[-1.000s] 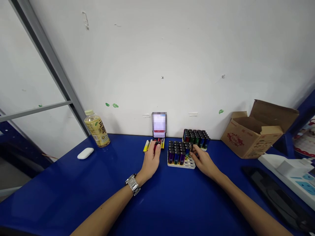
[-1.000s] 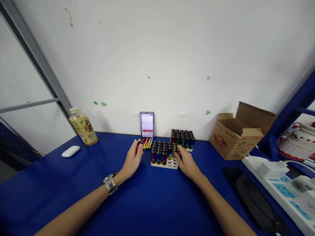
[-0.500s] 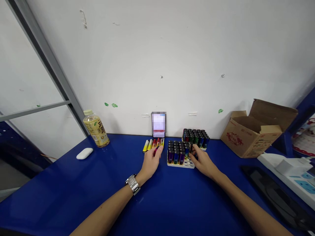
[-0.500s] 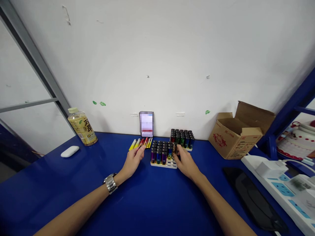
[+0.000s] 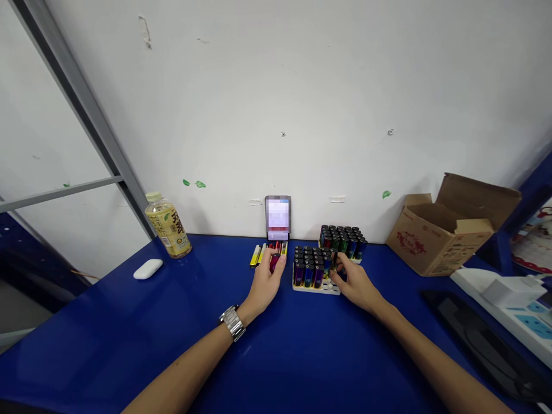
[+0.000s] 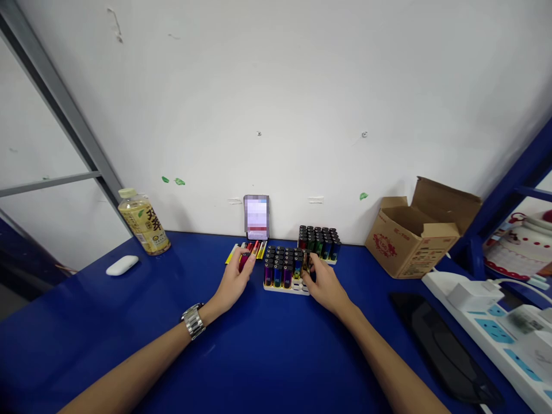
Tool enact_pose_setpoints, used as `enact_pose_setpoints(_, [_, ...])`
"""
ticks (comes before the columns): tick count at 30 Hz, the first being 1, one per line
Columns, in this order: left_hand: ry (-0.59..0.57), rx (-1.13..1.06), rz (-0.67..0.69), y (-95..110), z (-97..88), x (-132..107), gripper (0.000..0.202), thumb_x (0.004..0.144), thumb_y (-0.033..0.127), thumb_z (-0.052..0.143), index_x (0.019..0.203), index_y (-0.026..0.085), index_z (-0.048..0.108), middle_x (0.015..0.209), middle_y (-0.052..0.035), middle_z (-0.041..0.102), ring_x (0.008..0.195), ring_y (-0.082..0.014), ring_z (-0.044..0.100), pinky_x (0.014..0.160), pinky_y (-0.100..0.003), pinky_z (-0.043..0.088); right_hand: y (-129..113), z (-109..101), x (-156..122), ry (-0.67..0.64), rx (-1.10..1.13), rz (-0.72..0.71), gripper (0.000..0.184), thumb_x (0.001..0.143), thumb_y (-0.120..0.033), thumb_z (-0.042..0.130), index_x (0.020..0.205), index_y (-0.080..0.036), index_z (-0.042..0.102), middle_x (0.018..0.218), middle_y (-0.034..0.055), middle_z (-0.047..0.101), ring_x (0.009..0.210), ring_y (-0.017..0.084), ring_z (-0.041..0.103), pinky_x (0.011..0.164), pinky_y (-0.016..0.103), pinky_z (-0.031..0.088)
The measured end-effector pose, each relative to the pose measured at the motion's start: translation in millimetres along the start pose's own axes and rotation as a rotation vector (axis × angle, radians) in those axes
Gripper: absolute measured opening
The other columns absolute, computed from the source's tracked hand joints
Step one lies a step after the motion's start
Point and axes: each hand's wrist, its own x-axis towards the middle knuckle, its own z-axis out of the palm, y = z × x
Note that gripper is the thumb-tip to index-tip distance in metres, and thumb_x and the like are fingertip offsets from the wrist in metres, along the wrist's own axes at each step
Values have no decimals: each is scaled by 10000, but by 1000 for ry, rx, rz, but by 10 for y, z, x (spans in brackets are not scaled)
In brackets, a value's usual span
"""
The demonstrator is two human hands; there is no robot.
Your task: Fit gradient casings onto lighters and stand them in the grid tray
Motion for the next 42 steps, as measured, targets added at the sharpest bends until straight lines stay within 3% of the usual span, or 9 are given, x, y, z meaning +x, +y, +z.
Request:
enact_pose_setpoints(6, [29, 74, -86, 27, -16, 13, 436, 852, 465, 433, 510, 230, 300, 476, 44, 333, 451, -107, 324, 461, -264, 247, -11, -7, 1, -25, 10, 15, 92, 848, -282, 420, 903, -209, 424, 755, 19, 549, 634, 181, 543, 529, 264, 377])
enact_pose_setpoints(17, [63, 150, -70, 18, 4, 26, 375, 804, 377, 444, 499, 230, 283, 465, 49, 319, 447, -99, 303, 460, -264, 215, -12, -5, 5, -42, 25, 24, 95, 849, -299, 414, 892, -214, 410, 753, 22, 541, 593, 176, 521, 494, 262, 352])
enact_pose_setpoints(23, [46, 191, -36, 65, -4, 2, 333, 803, 342, 455, 529, 223, 309, 470, 59, 319, 454, -96, 301, 464, -254, 228, 6, 17, 3, 1, 29, 7, 190, 826, -259, 438, 1004, -194, 452, 758, 28, 554, 684, 200, 567, 577, 299, 433])
enact_pose_setpoints(27, [5, 249, 86, 120, -11, -63, 228, 809, 320, 478, 635, 221, 369, 484, 78, 337, 443, -92, 332, 465, -236, 260, -23, -5, -27, 330, 39, -85, 454, 765, -178, 473, 1212, -183, 390, 959, 85, 573, 837, 224, 568, 722, 373, 467])
enact_pose_setpoints(30, [-33, 268, 176, 169, 9, -139, 116, 820, 280, 470, 751, 219, 400, 507, 86, 376, 434, -93, 377, 465, -223, 284, -186, -46, -72, 498, 16, -322, 329, 819, -225, 505, 1143, -190, 461, 982, 101, 549, 900, 245, 529, 774, 408, 455])
enact_pose_setpoints(34, [-168, 240, 305, 240, 61, -271, 99, 790, 202, 469, 846, 224, 391, 554, 81, 448, 447, -96, 444, 471, -210, 330, -554, -17, -168, 356, -50, -567, 360, 841, -352, 596, 1154, -191, 518, 1027, 113, 534, 947, 262, 506, 798, 425, 446])
enact_pose_setpoints(36, [-205, 235, 391, 269, 80, -328, 168, 745, 144, 464, 866, 226, 382, 588, 71, 477, 461, -98, 469, 465, -206, 347, -706, 29, -215, 298, -22, -608, 221, 885, -285, 556, 1090, -203, 551, 1009, 100, 554, 933, 241, 515, 794, 403, 452])
enact_pose_setpoints(39, [-169, 249, 548, 294, 76, -356, 230, 730, 130, 488, 920, 215, 391, 634, 58, 480, 469, -97, 471, 453, -206, 375, -785, 63, -242, 307, 87, -619, 99, 903, -182, 508, 989, -202, 551, 941, 80, 575, 877, 209, 533, 754, 367, 470])
enact_pose_setpoints(42, [-79, 256, 722, 275, 21, -288, 323, 763, 193, 536, 1058, 178, 404, 842, -39, 563, 697, -151, 581, 622, -264, 498, -650, 15, -198, 415, 224, -535, 145, 895, -147, 479, 1026, -196, 518, 937, 84, 583, 875, 205, 565, 743, 362, 493])
